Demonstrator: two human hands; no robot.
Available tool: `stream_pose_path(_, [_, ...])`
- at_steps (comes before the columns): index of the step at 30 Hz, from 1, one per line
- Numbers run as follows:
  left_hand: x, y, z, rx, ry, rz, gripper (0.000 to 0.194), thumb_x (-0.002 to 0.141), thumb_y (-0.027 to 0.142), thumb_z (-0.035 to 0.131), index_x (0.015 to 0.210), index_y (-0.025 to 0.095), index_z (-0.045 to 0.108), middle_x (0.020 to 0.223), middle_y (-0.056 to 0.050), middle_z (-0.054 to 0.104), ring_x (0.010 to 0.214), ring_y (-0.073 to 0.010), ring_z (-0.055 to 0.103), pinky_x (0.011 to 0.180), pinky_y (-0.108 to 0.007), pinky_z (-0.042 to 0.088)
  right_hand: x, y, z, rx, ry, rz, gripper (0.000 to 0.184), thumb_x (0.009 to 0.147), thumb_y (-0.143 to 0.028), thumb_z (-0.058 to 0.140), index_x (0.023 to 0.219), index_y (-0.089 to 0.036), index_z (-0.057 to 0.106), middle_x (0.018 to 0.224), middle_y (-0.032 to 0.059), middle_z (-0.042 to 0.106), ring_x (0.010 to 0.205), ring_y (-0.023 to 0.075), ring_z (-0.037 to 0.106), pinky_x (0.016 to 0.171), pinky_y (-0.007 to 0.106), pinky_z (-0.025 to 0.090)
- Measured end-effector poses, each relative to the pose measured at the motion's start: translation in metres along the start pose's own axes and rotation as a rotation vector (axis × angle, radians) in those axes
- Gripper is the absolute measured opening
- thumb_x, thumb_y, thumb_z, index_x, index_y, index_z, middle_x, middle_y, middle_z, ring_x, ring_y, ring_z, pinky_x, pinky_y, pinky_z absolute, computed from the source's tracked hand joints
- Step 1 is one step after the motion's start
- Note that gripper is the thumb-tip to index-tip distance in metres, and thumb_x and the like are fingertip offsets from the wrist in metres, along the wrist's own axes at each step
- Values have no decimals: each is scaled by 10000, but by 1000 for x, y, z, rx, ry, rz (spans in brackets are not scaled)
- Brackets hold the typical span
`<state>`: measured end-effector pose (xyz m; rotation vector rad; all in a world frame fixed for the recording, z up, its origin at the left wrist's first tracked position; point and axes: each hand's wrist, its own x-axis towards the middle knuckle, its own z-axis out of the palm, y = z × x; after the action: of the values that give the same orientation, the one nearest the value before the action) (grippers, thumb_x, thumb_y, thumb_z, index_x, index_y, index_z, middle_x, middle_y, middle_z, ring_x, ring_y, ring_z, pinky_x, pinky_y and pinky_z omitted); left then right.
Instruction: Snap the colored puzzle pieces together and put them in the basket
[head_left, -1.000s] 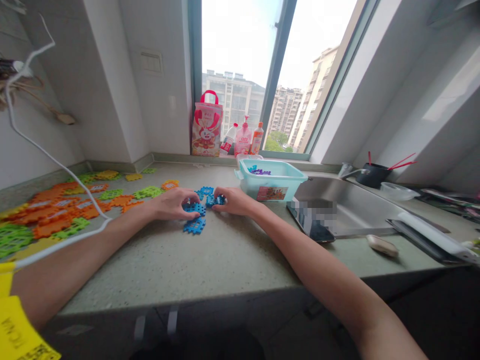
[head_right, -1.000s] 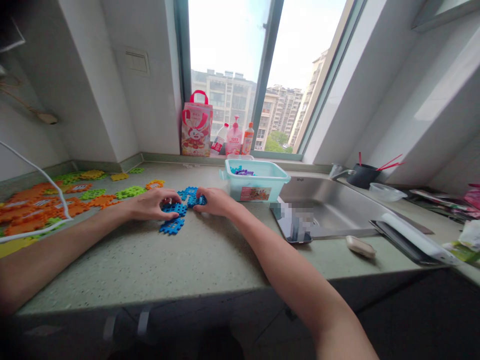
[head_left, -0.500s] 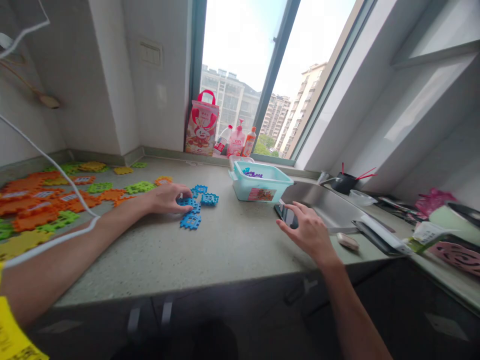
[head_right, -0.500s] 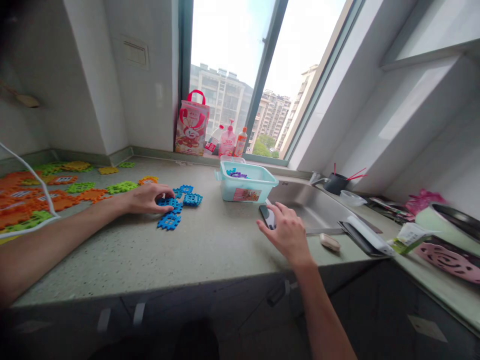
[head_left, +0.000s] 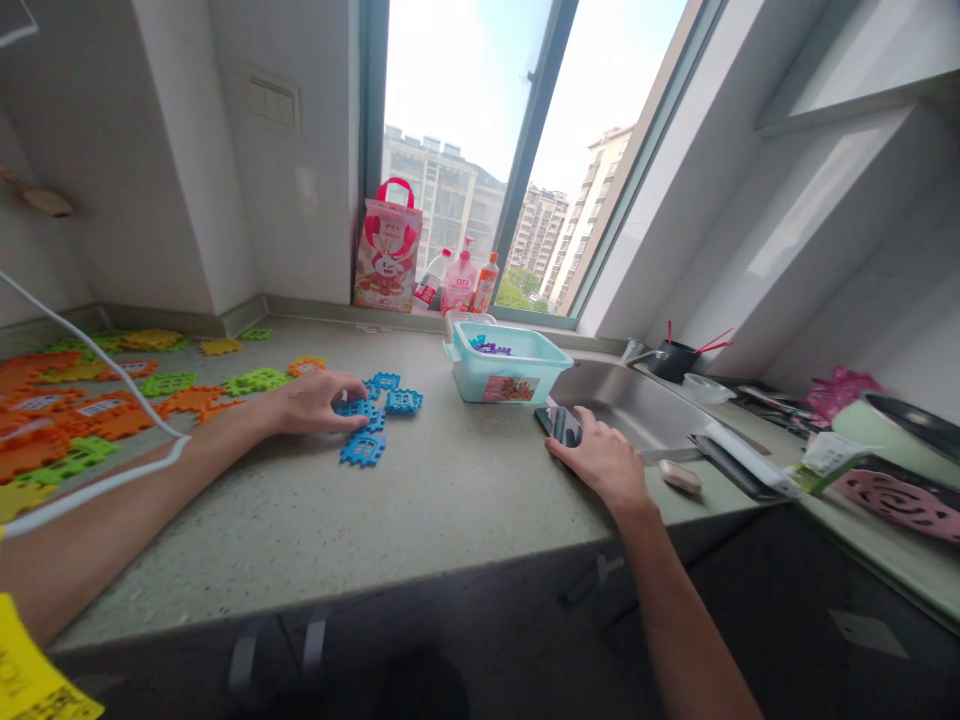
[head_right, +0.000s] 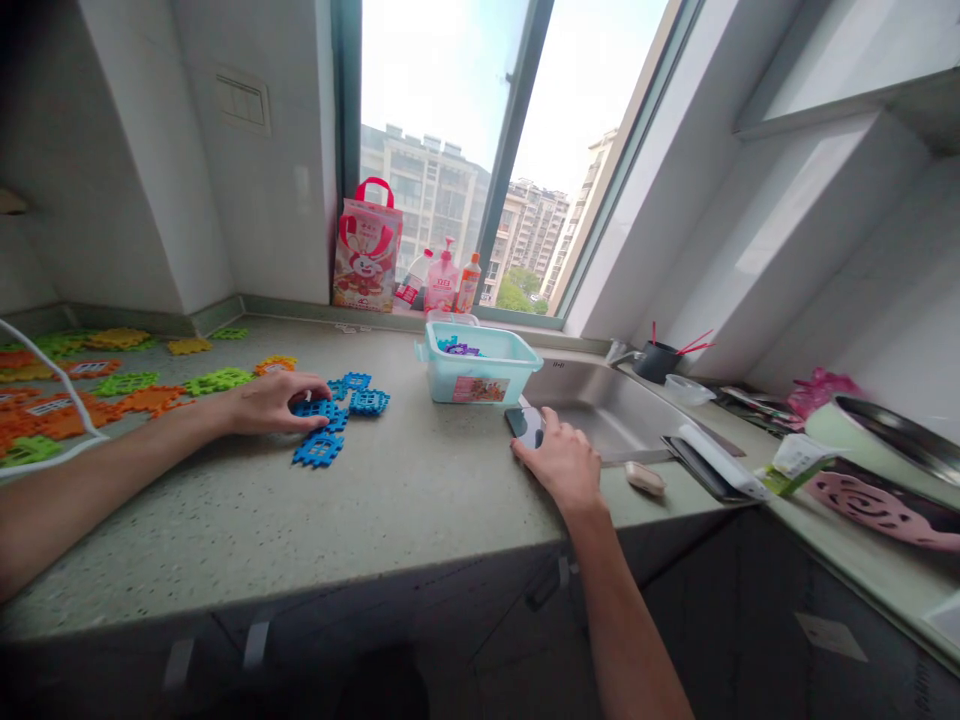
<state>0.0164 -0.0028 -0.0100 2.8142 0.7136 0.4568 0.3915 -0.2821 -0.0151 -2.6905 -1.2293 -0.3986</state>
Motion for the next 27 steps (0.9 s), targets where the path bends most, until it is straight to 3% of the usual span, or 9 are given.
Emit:
stream_pose_path(9, [1,1,-2,31,-16,17,512,799,663,637,1014,209,736,941,-43,729,813,-206,643,728,-270,460,4,-4,-4,-35,-35,-11,693,901,-627,568,1501,-289,491,1258,133,667,1133,353,648,875,440,490])
stream_pose_path(12, [-1,3,-3,19,-8,13,508,797,657,638,1018,212,738,936,-37,729,797,-200,640,715,-266,457,-8,-7,-8,-78,47,-4,781,907,-640,583,1550,-221,439,1235,170,667,1118,369,636,874,455,487])
stream_pose_path(14, [-1,5,-3,8,-7,14,499,794,651,638,1012,214,739,931,-34,728,786,-195,637,710,-265,455,-23,-17,-14,-63,134,-76,771,917,-617,603,1544,-197,445,1223,177,665,1111,363,624,888,453,482])
stream_pose_path(16, [-1,5,-3,3,-7,19,490,793,646,635,1000,215,741,924,-33,728,783,-193,634,714,-267,455,-37,-38,-21,37,189,-265,656,948,-554,597,1502,-220,491,1228,155,668,1115,334,613,924,438,477])
stream_pose_path(19, [-1,5,-3,14,3,29,483,792,638,635,988,211,748,908,-35,725,781,-191,630,722,-273,456,-47,-93,-28,273,184,-687,525,977,-476,575,1444,-237,540,1278,135,665,1158,308,587,995,430,467])
stream_pose_path(23, [-3,7,-6,31,3,48,472,791,625,643,1012,225,763,889,-27,721,771,-187,626,726,-273,462,-19,-181,-14,387,142,-1107,468,1005,-361,519,1459,-245,522,1380,127,617,1208,311,548,1038,470,453])
stream_pose_path(25, [-4,8,-8,34,-2,57,457,794,617,646,1017,236,766,894,-24,721,765,-183,629,721,-270,468,6,-213,0,404,126,-1122,440,1023,-327,483,1450,-232,527,1411,130,597,1227,301,540,1055,474,449])
stream_pose_path(27, [-5,9,-8,43,3,66,436,801,603,651,1004,236,768,898,-26,721,755,-180,633,717,-269,475,29,-229,13,461,117,-1040,420,1035,-326,473,1434,-213,540,1414,124,601,1253,282,532,1090,457,435])
